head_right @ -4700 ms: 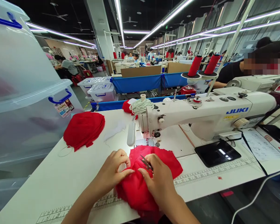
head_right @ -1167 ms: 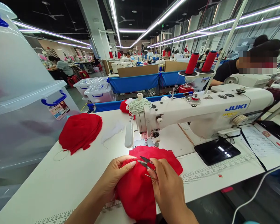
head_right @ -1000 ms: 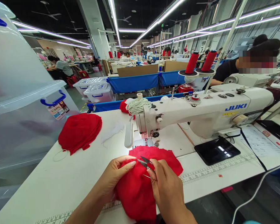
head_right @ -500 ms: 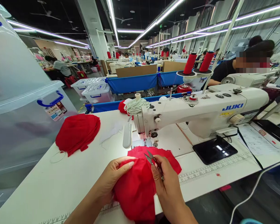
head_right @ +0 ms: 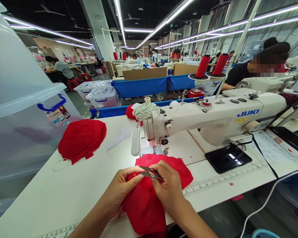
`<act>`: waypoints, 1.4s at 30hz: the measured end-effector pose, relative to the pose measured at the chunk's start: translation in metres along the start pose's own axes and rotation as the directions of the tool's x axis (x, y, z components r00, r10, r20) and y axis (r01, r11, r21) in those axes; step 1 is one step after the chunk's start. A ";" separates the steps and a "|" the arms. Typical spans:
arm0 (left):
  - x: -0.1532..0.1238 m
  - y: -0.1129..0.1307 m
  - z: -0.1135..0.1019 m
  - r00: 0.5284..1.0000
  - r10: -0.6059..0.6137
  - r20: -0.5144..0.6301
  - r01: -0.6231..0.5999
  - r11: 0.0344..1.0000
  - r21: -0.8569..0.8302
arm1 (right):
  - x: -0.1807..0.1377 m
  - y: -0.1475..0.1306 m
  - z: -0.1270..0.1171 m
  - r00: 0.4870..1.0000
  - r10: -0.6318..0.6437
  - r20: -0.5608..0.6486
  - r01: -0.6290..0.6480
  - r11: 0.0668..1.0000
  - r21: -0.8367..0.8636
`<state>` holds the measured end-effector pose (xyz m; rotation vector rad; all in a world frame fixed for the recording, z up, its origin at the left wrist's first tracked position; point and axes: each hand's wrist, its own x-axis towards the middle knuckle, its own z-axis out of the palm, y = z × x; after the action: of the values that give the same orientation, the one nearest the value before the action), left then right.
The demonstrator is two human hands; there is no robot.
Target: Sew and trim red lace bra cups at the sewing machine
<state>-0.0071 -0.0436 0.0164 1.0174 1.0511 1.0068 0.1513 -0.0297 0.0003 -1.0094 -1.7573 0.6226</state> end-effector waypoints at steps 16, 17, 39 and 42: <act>-0.001 0.001 -0.001 0.995 -0.097 -0.024 0.096 0.995 -0.030 | -0.008 0.006 -0.008 0.987 0.101 -0.126 -0.086 0.989 0.117; -0.001 0.002 0.000 0.996 -0.092 -0.017 0.091 0.995 -0.050 | -0.008 0.004 -0.008 0.995 0.016 -0.098 -0.008 0.997 0.078; -0.004 0.002 0.002 0.999 0.026 0.023 -0.032 0.941 0.338 | 0.004 0.003 -0.022 0.782 0.060 -0.621 -0.196 0.968 -0.153; -0.006 0.003 -0.003 0.995 0.014 0.099 -0.048 0.938 0.343 | 0.006 -0.007 -0.030 0.808 0.327 -0.489 -0.216 0.938 0.271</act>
<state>-0.0116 -0.0479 0.0200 1.3588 1.1595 0.8041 0.1751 -0.0291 0.0201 -1.1677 -1.0476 0.6142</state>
